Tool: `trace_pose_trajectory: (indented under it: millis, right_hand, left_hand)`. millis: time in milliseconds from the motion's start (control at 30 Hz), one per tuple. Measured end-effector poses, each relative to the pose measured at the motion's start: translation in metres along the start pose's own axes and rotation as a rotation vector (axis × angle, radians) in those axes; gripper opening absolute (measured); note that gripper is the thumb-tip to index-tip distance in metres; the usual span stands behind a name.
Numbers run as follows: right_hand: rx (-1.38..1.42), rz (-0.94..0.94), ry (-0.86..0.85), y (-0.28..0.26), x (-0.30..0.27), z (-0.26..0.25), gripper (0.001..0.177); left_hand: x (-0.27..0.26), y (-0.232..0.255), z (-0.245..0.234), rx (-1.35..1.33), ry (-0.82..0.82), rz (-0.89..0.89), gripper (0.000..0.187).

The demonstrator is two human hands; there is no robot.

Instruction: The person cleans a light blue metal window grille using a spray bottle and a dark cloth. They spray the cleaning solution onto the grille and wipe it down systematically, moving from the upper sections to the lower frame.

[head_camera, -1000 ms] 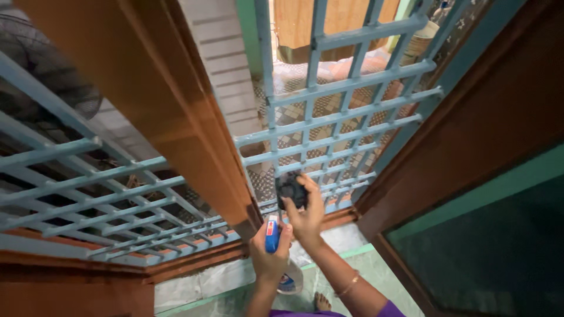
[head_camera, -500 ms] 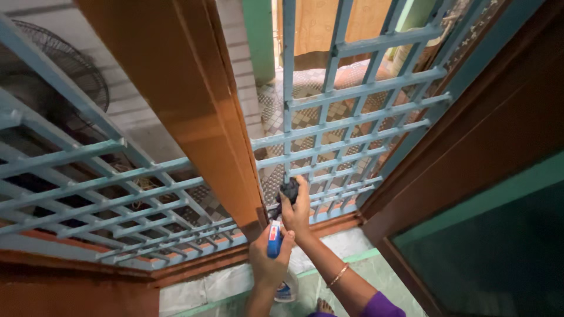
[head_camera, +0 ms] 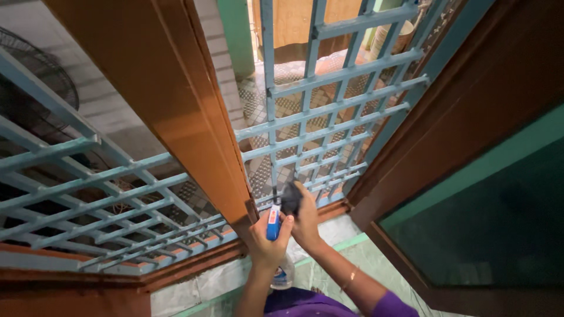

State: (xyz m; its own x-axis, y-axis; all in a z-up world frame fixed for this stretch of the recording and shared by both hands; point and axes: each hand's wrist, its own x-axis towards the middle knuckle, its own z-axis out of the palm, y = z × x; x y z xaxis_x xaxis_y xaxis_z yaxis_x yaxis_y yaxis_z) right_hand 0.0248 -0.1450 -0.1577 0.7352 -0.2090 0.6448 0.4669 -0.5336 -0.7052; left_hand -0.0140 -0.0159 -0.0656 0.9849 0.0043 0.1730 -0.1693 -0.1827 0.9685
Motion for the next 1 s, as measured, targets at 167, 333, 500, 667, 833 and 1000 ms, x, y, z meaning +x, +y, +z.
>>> trace_pose_trajectory:
  millis: [167, 333, 500, 667, 833, 1000]
  right_hand:
    - [-0.097, 0.269, 0.090, 0.016, 0.023, 0.001, 0.055]
    - [0.154, 0.353, 0.075, 0.033, 0.036, 0.020, 0.030]
    - [-0.064, 0.191, 0.015, 0.054, 0.031, 0.017, 0.032]
    - [0.551, 0.482, 0.080, 0.052, 0.039, 0.023, 0.037]
    - [0.217, 0.277, -0.008, 0.055, 0.040, 0.015, 0.033]
    - [0.233, 0.422, 0.043, 0.050, 0.044, 0.017, 0.044]
  left_hand:
    - [-0.001, -0.004, 0.001, 0.049, 0.013, 0.081, 0.020]
    - [0.001, -0.002, 0.000, 0.101, -0.011, 0.000, 0.021]
    - [0.004, -0.007, 0.004, 0.090, -0.015, 0.040, 0.023]
    - [0.015, -0.002, 0.010, 0.053, -0.010, -0.014, 0.022]
    - [0.027, 0.009, 0.014, 0.014, 0.026, 0.116, 0.020]
    - [0.035, 0.006, 0.021, 0.071, 0.125, 0.180, 0.019]
